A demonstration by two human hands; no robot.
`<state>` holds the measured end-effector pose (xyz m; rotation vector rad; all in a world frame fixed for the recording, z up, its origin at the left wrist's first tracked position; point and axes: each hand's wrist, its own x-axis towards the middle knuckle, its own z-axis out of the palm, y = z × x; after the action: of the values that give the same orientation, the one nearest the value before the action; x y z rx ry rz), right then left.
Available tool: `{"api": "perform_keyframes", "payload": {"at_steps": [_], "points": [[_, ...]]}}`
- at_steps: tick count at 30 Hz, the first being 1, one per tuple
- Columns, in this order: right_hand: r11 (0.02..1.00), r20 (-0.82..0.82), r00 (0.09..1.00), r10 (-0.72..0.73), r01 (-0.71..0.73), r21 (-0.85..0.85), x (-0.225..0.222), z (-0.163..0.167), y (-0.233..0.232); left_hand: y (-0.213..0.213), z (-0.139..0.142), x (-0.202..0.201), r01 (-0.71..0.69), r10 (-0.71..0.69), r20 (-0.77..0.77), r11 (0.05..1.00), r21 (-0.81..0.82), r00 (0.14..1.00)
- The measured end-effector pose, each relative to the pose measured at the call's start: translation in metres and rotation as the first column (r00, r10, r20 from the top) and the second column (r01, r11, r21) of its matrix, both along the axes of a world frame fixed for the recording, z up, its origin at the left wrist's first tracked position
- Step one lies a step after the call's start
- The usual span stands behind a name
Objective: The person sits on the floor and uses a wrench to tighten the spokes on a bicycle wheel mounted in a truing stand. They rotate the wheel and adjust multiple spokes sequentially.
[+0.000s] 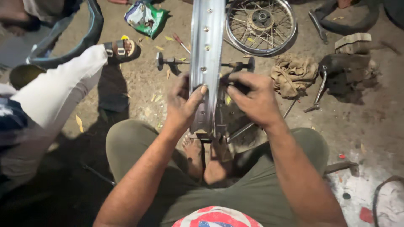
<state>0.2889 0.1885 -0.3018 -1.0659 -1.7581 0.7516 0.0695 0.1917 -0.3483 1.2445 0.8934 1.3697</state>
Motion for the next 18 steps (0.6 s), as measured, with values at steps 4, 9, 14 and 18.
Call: {"api": "perform_keyframes", "payload": {"at_steps": [4,9,14,18], "points": [[0.995,0.135,0.990,0.033,-0.019,-0.099,-0.020,0.030,0.013,0.002,0.001,-0.009,0.091,-0.079,0.153,0.993,-0.079,0.985],[0.996,0.032,0.996,0.079,-0.077,-0.045,-0.012,0.083,0.025,0.000,0.005,-0.006,-0.028,0.043,-0.117,0.992,0.126,0.992],[0.982,0.622,0.770,0.143,-0.190,0.010,0.018,0.078,0.040,-0.001,0.011,-0.003,-0.075,0.096,-0.067,0.961,0.265,0.993],[0.990,0.396,0.907,0.141,-0.139,-0.035,0.026,0.024,0.034,-0.002,0.014,-0.003,-0.103,0.129,-0.091,0.963,0.248,0.987]]}}
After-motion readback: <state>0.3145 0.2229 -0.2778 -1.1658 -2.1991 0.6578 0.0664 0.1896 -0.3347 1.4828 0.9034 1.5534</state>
